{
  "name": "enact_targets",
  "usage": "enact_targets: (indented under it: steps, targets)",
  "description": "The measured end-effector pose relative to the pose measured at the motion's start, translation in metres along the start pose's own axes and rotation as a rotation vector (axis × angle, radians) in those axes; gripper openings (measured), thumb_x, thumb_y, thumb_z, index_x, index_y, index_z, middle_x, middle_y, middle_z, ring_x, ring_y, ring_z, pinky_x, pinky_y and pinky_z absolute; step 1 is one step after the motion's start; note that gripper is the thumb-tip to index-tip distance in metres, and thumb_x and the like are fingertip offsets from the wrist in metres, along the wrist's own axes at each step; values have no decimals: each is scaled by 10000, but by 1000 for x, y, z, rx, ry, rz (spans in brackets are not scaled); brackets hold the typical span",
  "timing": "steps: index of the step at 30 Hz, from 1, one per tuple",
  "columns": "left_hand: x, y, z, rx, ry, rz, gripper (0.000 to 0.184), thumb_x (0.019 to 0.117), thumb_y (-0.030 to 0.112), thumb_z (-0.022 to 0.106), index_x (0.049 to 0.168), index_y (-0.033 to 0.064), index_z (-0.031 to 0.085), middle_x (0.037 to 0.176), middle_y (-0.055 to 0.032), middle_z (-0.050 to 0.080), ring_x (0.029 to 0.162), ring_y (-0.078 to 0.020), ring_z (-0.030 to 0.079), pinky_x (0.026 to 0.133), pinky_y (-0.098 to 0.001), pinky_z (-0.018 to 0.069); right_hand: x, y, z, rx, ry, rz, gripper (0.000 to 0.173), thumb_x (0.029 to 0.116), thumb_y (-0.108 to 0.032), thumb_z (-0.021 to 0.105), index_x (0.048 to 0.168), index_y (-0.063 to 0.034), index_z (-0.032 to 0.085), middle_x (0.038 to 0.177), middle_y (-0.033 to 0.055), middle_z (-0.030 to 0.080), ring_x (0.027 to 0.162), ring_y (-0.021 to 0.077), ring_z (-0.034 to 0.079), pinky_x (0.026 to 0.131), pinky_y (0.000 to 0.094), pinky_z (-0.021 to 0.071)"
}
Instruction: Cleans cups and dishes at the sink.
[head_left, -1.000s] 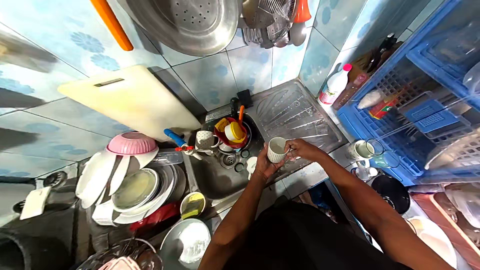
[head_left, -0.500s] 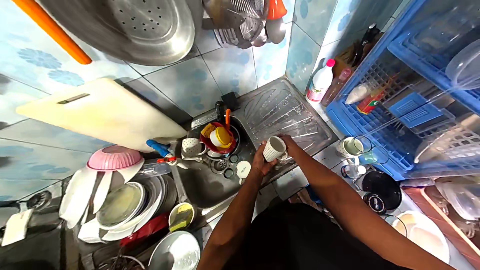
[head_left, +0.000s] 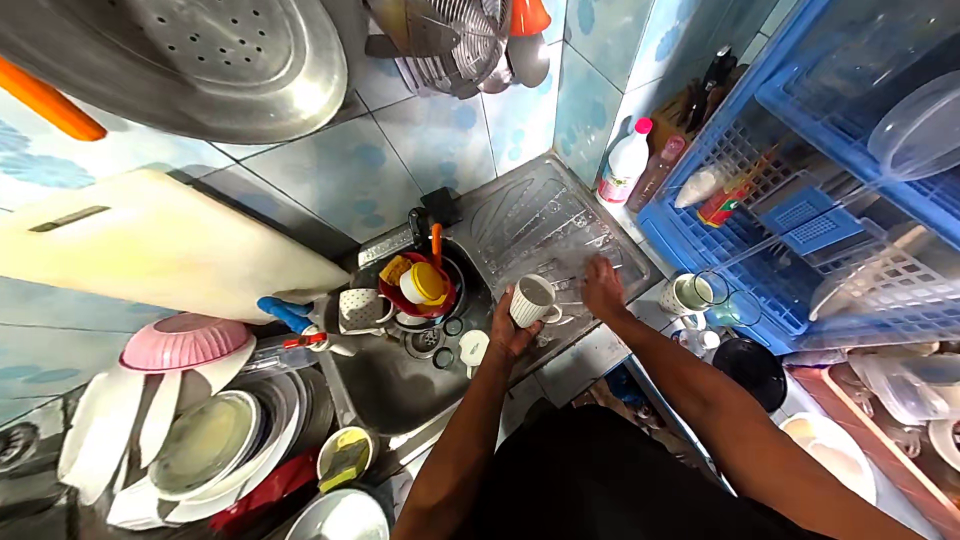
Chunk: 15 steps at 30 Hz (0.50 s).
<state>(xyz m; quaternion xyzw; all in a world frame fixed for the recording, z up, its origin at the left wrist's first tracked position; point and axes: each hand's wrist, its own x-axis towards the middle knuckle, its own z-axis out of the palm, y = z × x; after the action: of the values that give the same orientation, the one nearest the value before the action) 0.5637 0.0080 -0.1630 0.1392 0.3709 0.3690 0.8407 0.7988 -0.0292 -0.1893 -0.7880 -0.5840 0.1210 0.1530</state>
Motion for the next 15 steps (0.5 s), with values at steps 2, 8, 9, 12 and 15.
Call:
enact_targets:
  steps: [2, 8, 9, 12, 15]
  targets:
    - [2, -2, -4, -35, -29, -9, 557, 1072, 554, 322, 1320, 103, 537, 1108, -215, 685, 872, -331, 711, 628, -433, 608, -3, 11, -5, -75, 20, 172, 800, 998, -464, 586, 1590, 0, 314, 1665, 293, 192, 1541, 479, 186, 1200, 680, 215]
    - [4, -2, -8, -123, -78, -33, 601, 1053, 577, 346, 1339, 76, 513, 1131, -255, 672, 898, -373, 710, 650, -465, 615, 27, 40, 8, -201, 12, 251, 984, 1008, -676, 358, 1619, 56, 112, 1693, 285, 43, 1577, 435, 67, 1254, 610, 131]
    - [5, -1, -8, -126, -90, -29, 604, 1055, 572, 345, 1352, 72, 509, 1141, -259, 669, 909, -377, 709, 663, -470, 616, 39, 40, 11, -198, 16, 208, 969, 1015, -663, 351, 1617, 59, 117, 1694, 282, 46, 1578, 434, 65, 1260, 603, 122]
    - [8, 2, -6, -119, -96, -9, 592, 1066, 547, 339, 1359, 60, 506, 1146, -265, 671, 906, -375, 714, 660, -457, 620, 83, 28, 20, -182, 9, 135, 974, 1008, -658, 360, 1620, 54, 102, 1700, 265, 55, 1582, 416, 64, 1260, 606, 84]
    - [14, 10, -1, -103, -74, 10, 548, 1074, 502, 365, 1363, 58, 504, 1146, -251, 673, 923, -355, 713, 683, -442, 621, 137, 6, 30, -167, -25, 98, 1015, 992, -706, 347, 1629, 33, 68, 1703, 261, 1, 1585, 415, 14, 1253, 635, 46]
